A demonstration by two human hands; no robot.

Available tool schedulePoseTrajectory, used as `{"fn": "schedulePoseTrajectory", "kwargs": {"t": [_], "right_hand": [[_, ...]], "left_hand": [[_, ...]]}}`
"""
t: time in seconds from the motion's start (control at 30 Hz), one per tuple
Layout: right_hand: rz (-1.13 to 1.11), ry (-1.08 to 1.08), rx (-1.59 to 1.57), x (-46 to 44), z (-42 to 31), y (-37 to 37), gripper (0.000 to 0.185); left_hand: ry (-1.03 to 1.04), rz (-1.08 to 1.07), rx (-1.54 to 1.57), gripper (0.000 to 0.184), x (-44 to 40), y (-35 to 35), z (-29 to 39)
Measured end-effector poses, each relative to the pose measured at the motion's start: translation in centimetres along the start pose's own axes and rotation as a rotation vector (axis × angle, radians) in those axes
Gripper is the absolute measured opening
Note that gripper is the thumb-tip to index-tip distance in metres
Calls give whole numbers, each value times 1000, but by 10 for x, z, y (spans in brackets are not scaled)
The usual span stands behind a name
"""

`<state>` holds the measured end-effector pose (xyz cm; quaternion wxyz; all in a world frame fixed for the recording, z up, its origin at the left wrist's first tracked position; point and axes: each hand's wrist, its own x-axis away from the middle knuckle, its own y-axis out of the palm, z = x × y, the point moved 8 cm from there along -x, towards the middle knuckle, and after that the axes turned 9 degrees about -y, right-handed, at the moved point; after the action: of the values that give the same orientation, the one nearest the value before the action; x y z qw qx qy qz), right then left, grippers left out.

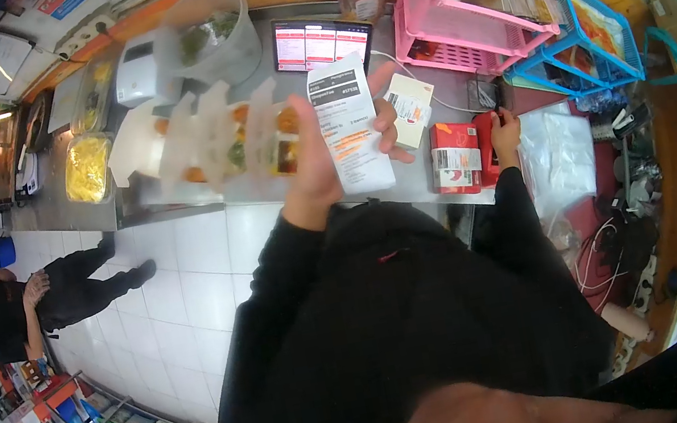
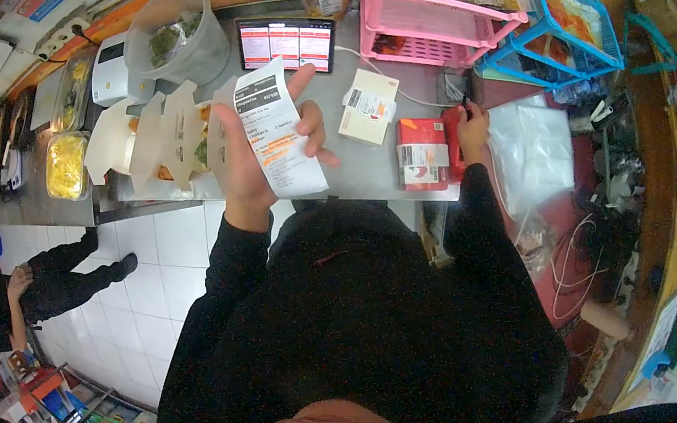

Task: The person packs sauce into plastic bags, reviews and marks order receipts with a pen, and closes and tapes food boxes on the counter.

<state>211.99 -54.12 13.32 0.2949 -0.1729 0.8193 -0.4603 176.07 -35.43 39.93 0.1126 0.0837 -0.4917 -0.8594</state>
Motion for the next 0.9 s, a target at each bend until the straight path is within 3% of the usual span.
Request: {"fn": "schedulePoseTrajectory", "kwargs": {"t": [0.1,0.2,0.23,0.33,0.43,0.5,0.6,0.67,0.77,0.9], "right_hand": [[443,-146,-188,-6,6,-17,40],[572,283,-1248,-15,-23,-50,27],[547,382,-1321,-14,-53,-76,26],[-82,155,-2219,-19,-163,-123,35],[-280,261,-2052,9,-234,-149,51],[-339,-170,-1859,21,-317,-196,58],[-493,-523,-1564,49,-362,-217,70],[-417,-416,-1544,58,-390,-225,51],[-404,-554,-1209,61,-400,-209,24],[-377,-598,-1110,63,-415,-209,8]], "left_hand": [[4,5,43,109,4,2,1],[22,9,82,109,7,3,4],[27,12,89,109,8,4,5],[53,-9,107,109,9,5,8],[67,61,55,109,8,4,10],[76,54,63,109,7,3,9],[89,129,55,109,7,3,8],[85,105,81,108,7,5,7],[68,-32,152,108,9,7,5],[82,-9,157,103,13,8,6]]}}
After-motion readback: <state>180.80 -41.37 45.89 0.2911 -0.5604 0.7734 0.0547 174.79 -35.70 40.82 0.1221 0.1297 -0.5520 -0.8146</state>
